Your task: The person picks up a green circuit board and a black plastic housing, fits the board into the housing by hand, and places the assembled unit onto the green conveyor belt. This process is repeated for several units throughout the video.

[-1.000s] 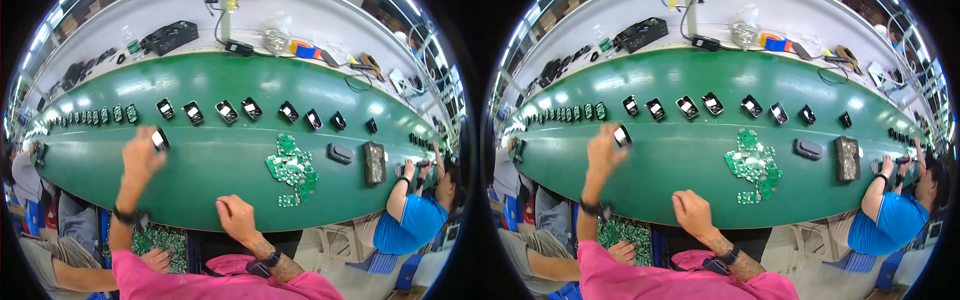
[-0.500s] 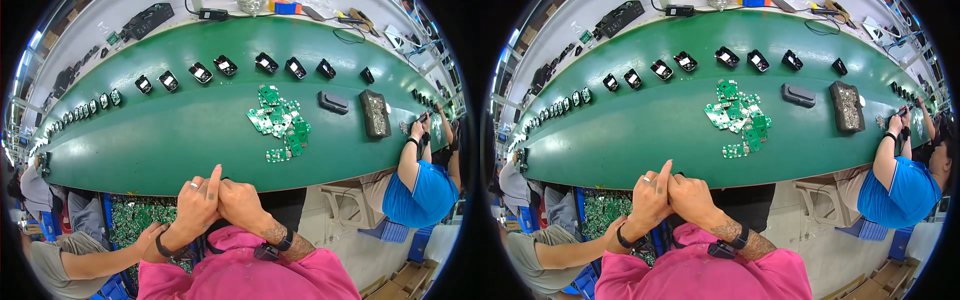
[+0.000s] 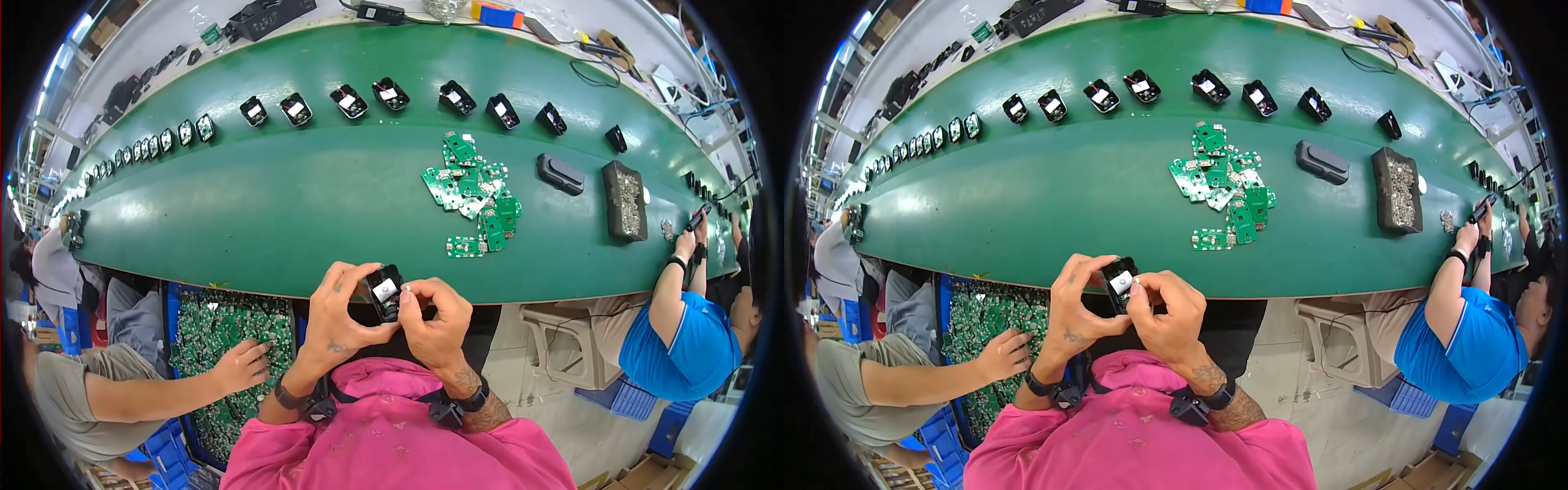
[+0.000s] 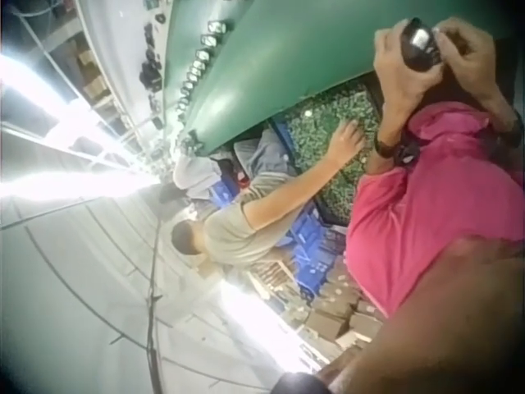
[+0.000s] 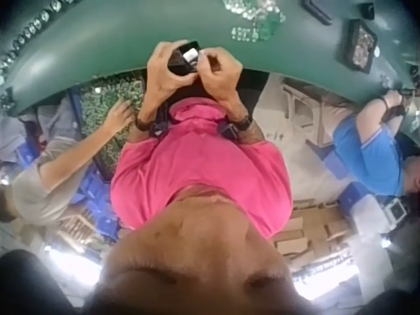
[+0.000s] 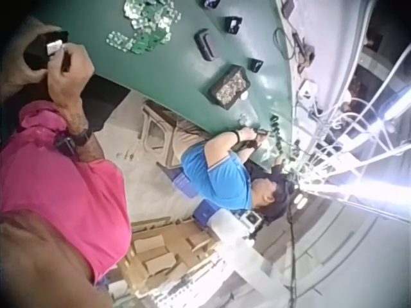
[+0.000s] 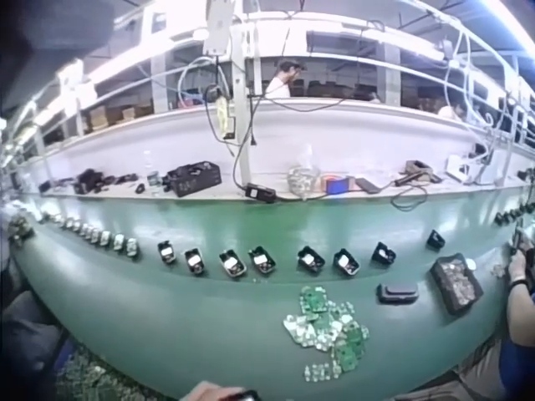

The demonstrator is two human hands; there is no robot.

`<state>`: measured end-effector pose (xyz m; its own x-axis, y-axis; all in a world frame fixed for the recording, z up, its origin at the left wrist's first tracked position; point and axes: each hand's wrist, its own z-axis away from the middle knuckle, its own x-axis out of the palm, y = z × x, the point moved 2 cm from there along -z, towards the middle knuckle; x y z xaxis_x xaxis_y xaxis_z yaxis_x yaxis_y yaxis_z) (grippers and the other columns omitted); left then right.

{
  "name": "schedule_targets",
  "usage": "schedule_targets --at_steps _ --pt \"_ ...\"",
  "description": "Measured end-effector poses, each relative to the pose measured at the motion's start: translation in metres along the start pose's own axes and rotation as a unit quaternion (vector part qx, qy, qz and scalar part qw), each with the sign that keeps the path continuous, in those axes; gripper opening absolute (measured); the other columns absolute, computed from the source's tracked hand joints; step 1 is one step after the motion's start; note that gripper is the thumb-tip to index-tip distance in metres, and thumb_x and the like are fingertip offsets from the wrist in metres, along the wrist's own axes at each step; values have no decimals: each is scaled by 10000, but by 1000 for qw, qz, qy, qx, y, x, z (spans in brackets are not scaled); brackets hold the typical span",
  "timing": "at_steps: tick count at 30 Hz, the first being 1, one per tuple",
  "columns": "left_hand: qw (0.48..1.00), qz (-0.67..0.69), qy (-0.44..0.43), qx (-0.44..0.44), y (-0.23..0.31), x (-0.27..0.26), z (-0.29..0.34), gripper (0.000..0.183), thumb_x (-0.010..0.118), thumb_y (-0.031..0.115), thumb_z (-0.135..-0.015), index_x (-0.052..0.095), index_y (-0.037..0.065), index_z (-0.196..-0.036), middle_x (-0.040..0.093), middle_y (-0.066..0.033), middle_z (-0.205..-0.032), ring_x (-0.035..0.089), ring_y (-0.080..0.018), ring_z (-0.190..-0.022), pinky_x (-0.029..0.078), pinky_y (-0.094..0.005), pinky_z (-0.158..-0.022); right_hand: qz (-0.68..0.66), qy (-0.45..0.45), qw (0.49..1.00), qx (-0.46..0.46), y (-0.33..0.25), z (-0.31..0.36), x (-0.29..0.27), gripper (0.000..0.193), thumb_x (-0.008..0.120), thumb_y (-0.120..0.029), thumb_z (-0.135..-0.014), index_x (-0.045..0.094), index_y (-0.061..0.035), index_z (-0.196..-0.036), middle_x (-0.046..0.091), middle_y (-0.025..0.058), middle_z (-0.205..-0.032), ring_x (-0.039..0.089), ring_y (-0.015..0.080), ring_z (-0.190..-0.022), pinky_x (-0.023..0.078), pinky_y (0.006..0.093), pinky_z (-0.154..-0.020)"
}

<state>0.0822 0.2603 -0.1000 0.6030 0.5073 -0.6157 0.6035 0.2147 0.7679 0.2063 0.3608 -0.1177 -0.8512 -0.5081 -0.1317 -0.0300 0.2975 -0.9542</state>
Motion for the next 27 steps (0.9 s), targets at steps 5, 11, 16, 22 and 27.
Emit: schedule_targets --at_steps 5,11,16,22,27 --pt "984 125 9 -129 -20 -1 4 708 852 71 -671 547 -26 -1303 615 -86 -1177 683 -169 -994 562 -295 -848 244 43 966 -74 14 -27 -34 237 729 -115 -872 665 18 -1056 604 95 -827 582 221 -723 492 347 -672" --pt "939 298 22 -173 -29 14 6 741 834 36 -713 482 -28 -1362 605 -150 -1256 697 -180 -959 574 -299 -819 455 -136 873 -110 33 -4 -45 600 826 -304 -783 618 -17 -1268 534 114 -1030 529 287 -930 480 399 -784" --pt "874 425 -90 -219 -26 24 10 792 779 -48 -735 422 -18 -1442 525 -142 -1334 661 -195 -1052 584 -294 -840 412 -195 843 -285 52 10 -68 446 834 -155 -745 665 6 -1125 576 89 -953 585 277 -841 502 391 -685" --pt "846 457 -181 -207 -13 22 9 729 738 -61 -788 461 -18 -1461 564 -92 -1272 641 -138 -1000 571 -279 -826 388 -145 859 -301 42 0 -91 189 733 -6 -838 665 13 -1013 644 121 -879 642 300 -738 517 368 -627" --pt "863 422 -225 -162 2 18 7 575 734 0 -823 583 -25 -1377 568 -17 -1078 568 -89 -902 500 -245 -788 215 -6 969 -122 13 -8 -93 125 649 -22 -953 660 50 -1054 697 167 -859 690 223 -685 551 311 -633"
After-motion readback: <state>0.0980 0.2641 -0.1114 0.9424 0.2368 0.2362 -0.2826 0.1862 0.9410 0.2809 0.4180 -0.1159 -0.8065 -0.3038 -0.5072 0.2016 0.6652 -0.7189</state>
